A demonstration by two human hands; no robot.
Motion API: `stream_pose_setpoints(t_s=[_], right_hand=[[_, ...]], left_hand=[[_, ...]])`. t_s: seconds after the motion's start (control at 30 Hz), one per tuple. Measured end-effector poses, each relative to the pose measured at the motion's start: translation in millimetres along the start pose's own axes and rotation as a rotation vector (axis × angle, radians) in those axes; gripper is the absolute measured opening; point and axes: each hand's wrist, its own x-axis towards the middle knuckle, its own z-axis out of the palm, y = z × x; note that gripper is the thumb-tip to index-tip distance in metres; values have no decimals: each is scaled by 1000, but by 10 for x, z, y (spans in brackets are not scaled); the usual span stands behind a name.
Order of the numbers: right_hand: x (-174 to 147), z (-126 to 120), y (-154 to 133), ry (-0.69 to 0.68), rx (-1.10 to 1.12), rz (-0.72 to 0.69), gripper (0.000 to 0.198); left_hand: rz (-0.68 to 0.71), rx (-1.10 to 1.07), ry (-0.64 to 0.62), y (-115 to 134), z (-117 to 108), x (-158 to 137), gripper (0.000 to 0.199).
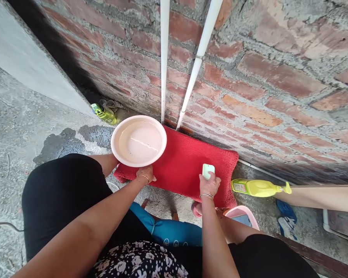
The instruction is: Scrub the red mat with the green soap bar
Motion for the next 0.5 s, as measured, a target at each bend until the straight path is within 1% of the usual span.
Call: stream_pose_setpoints(t_s=[0.07, 0.1, 0.17, 0.23, 0.27, 0.3, 0.33, 0.4, 0.47, 0.5], right_hand=[[-123, 78, -320, -16, 44, -154, 48], [-208, 141, -535, -64, 53, -257, 46], [-380, 283, -971, -185, 24, -410, 42], [-493, 408, -1277, -286, -27, -510, 41], [-510, 453, -1340, -319, -49, -540, 41], [-499, 481, -1332, -336, -62, -553, 41], [-461, 492, -1251, -336, -64, -548, 41], [-328, 462, -899, -286, -27, -471, 41], [-166, 376, -400, -174, 53, -303, 42], [-92, 320, -152, -99, 100, -176, 44]], left_hand=[[10, 6, 17, -5, 4, -2, 55], [11, 11, 21, -7, 6, -1, 55], [5, 23, 23, -9, 10, 5, 56], [9, 34, 24, -10, 12, 16, 57], [13, 39, 25, -9, 11, 21, 57], [16, 45, 26, -7, 8, 24, 57], [16, 48, 26, -4, 4, 25, 57], [1, 48, 19, 6, -7, 19, 57], [-14, 37, 8, 17, -19, 3, 57], [-16, 30, 2, 22, -24, -6, 57]])
